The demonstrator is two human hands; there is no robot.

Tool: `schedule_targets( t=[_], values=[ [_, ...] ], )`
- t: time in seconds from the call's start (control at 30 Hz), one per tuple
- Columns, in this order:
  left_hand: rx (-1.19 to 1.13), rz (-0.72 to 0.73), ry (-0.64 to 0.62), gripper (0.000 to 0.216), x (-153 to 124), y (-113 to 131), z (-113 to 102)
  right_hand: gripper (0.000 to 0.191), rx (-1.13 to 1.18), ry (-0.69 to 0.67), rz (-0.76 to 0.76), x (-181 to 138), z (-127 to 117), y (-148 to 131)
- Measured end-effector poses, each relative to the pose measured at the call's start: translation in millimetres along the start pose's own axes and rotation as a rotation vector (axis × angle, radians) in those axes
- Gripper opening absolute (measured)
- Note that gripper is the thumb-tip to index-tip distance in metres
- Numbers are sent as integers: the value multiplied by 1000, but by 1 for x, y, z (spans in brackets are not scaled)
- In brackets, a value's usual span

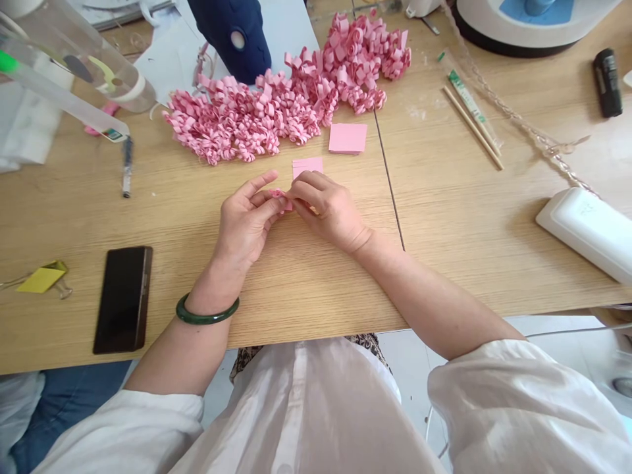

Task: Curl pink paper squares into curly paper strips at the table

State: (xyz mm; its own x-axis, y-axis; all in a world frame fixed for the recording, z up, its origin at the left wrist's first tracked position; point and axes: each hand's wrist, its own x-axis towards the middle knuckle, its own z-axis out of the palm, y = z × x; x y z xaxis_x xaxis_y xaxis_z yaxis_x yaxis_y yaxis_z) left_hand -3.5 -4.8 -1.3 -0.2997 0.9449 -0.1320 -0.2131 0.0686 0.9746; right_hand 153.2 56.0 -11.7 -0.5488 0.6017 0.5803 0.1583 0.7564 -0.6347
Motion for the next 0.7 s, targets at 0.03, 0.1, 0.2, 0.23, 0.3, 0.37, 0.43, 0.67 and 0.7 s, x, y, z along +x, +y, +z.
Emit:
schedule_targets(
  t=[0.03,0.1,0.2,0.23,0.3,0.37,0.43,0.67,0.7],
  values=[
    [-1,1,-6,59,0,0,-1,21,-12,0,-13,0,0,1],
    [-7,11,-21,61,1,-1,-2,21,-30,5,-38,1,-1,1],
    [7,20,-45,57,3,-2,-4,22,-29,-12,-32,1,-2,1],
    [16,23,-50,55,4,-3,-5,23,-21,-22,-19,1,-2,1],
    [25,33,-46,53,4,-4,-5,23,-5,-35,7,1,-2,1],
    [31,46,-30,54,5,-5,-5,22,17,-32,24,1,-1,0],
    [42,52,-4,54,4,-6,-4,20,63,-21,49,0,1,-2],
    [159,212,64,53,0,-5,1,11,212,70,274,1,3,-11],
    [182,231,65,53,0,-5,1,13,214,73,283,1,3,-11]
  ],
)
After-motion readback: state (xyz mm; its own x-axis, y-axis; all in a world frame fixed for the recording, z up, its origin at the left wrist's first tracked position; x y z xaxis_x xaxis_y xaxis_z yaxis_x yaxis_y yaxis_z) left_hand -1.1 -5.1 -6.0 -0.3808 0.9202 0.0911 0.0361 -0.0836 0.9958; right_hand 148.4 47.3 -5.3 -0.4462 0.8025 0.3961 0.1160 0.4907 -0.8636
